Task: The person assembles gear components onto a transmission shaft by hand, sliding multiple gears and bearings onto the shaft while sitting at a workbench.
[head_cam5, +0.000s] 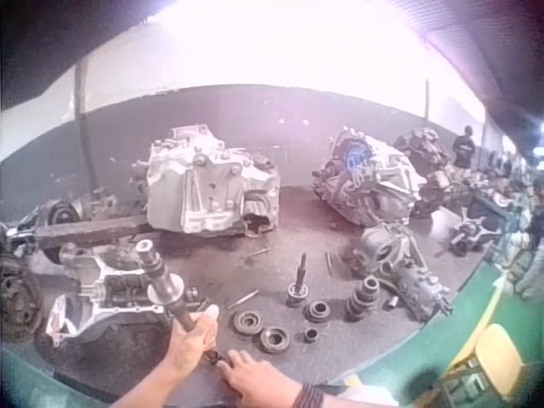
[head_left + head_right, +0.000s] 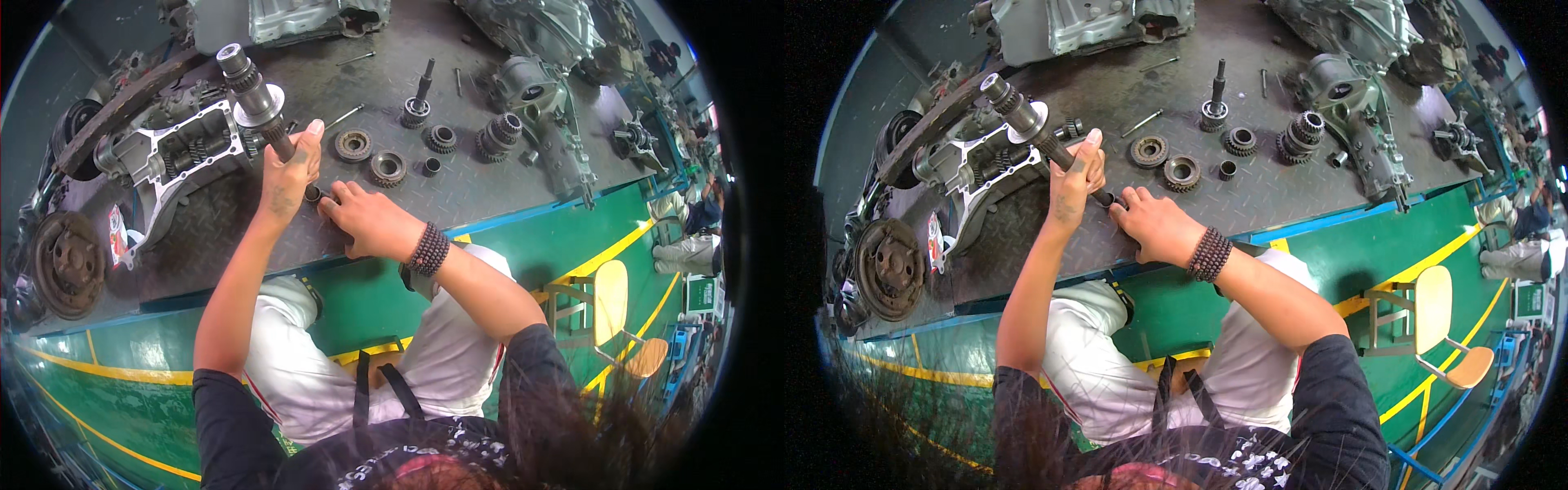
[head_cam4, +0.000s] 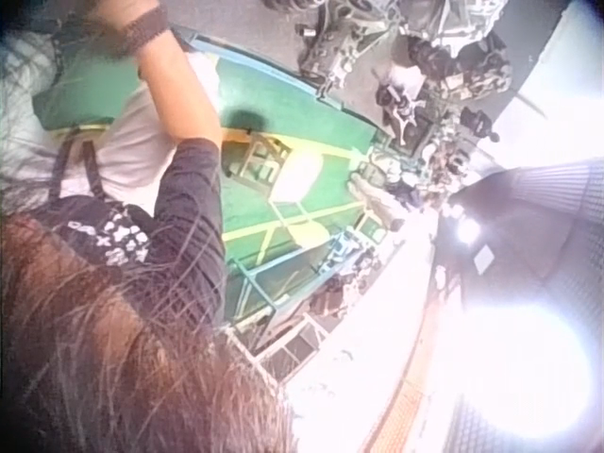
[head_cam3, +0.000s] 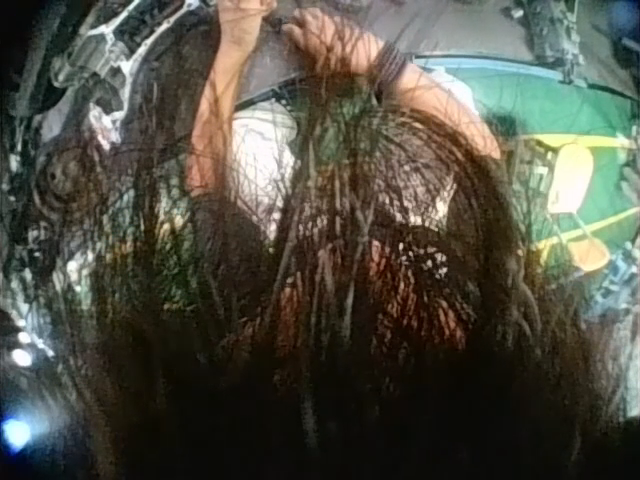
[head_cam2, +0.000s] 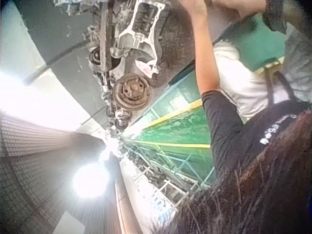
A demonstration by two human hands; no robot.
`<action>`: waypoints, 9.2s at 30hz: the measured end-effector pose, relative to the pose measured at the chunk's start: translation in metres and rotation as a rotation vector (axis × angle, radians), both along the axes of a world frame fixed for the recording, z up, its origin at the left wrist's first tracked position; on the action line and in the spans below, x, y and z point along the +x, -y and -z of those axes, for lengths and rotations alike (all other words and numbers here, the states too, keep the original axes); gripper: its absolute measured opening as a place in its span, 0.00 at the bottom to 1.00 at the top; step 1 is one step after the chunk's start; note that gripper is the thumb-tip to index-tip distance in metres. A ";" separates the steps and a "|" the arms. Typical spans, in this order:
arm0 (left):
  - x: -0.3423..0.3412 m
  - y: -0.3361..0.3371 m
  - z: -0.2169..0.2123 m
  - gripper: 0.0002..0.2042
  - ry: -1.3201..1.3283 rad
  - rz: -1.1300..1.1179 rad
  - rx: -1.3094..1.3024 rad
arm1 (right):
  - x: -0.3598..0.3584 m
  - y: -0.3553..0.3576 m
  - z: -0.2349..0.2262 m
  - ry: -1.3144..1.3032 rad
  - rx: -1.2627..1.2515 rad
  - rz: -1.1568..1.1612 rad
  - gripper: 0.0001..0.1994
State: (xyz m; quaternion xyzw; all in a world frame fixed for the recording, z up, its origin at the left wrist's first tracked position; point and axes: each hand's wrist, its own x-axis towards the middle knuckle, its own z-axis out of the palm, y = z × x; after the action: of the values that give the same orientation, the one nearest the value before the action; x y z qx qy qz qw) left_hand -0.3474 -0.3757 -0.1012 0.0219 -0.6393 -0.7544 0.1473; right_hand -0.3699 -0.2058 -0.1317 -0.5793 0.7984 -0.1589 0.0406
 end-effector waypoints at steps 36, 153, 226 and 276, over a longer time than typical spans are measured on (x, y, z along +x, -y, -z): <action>-0.009 -0.004 0.011 0.23 -0.015 -0.075 0.008 | -0.092 -0.046 -0.043 1.413 -0.594 0.224 0.23; -0.009 0.000 0.010 0.22 -0.086 0.049 -0.108 | -0.039 0.029 -0.109 0.859 -0.784 -0.091 0.46; -0.007 -0.007 0.001 0.22 0.055 -0.078 0.056 | -0.116 -0.018 0.022 0.222 -0.347 0.614 0.33; -0.005 -0.006 0.003 0.23 0.014 -0.063 -0.066 | -0.030 0.032 -0.190 0.077 -0.739 -0.052 0.22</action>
State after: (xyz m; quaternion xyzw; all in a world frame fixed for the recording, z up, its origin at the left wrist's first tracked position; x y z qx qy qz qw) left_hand -0.3528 -0.3695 -0.1043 0.0425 -0.6639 -0.7277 0.1670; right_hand -0.3996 -0.2378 0.0586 -0.5685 0.6702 -0.4569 -0.1375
